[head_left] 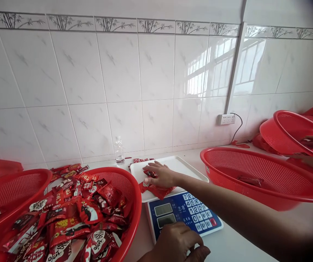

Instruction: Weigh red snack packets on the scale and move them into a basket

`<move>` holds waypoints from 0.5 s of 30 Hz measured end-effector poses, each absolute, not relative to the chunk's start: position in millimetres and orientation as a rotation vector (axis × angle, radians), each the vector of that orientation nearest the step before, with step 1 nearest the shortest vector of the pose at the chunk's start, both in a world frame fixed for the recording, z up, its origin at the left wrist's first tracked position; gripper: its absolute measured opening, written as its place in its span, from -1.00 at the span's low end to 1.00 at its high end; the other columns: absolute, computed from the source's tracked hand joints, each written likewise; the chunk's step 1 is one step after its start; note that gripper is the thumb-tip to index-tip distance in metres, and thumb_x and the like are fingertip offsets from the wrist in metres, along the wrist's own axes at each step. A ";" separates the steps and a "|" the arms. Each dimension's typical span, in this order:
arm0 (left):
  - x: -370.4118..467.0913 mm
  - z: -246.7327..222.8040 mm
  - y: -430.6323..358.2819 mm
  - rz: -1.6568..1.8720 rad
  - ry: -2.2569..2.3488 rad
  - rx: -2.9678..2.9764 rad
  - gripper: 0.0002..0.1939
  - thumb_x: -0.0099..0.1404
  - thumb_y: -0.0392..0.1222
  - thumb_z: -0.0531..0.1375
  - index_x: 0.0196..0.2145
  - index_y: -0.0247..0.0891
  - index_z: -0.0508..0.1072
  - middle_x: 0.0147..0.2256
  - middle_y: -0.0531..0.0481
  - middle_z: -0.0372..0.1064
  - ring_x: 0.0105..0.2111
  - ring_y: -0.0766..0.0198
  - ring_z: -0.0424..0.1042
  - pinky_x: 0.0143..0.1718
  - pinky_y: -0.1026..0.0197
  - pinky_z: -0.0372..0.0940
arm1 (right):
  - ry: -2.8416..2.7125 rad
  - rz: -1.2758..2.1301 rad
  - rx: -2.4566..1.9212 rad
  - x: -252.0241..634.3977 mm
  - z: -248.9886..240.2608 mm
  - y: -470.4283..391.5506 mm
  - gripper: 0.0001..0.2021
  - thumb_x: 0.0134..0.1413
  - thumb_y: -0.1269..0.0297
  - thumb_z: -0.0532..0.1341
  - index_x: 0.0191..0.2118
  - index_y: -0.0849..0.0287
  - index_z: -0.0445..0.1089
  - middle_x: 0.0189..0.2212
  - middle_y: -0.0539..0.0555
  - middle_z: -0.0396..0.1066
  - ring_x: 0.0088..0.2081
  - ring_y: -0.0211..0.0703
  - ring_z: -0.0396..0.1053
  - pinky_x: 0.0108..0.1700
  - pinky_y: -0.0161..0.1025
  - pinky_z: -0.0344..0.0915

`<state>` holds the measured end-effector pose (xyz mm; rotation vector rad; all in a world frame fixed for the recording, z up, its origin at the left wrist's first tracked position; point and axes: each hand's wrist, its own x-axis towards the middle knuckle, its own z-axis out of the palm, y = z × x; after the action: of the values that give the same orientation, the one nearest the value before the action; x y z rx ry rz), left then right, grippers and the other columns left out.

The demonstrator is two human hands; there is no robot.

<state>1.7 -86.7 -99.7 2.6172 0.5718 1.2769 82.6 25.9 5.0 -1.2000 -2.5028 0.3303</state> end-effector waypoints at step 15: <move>-1.1 -96.7 -94.7 1.032 0.725 2.679 -0.68 0.29 -0.01 0.00 -0.36 -0.25 0.44 -0.49 0.01 0.46 -0.43 0.29 0.42 -0.34 0.29 0.26 | -2.430 0.175 -1.220 61.9 9.2 30.1 -0.54 0.07 0.05 0.05 0.08 0.04 0.24 0.04 0.12 0.28 0.01 -0.02 0.27 -0.02 -0.07 0.19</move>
<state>-1.1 -94.7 -96.7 2.6791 0.7250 1.0317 61.9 30.1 9.2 -1.2202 -2.4297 0.1748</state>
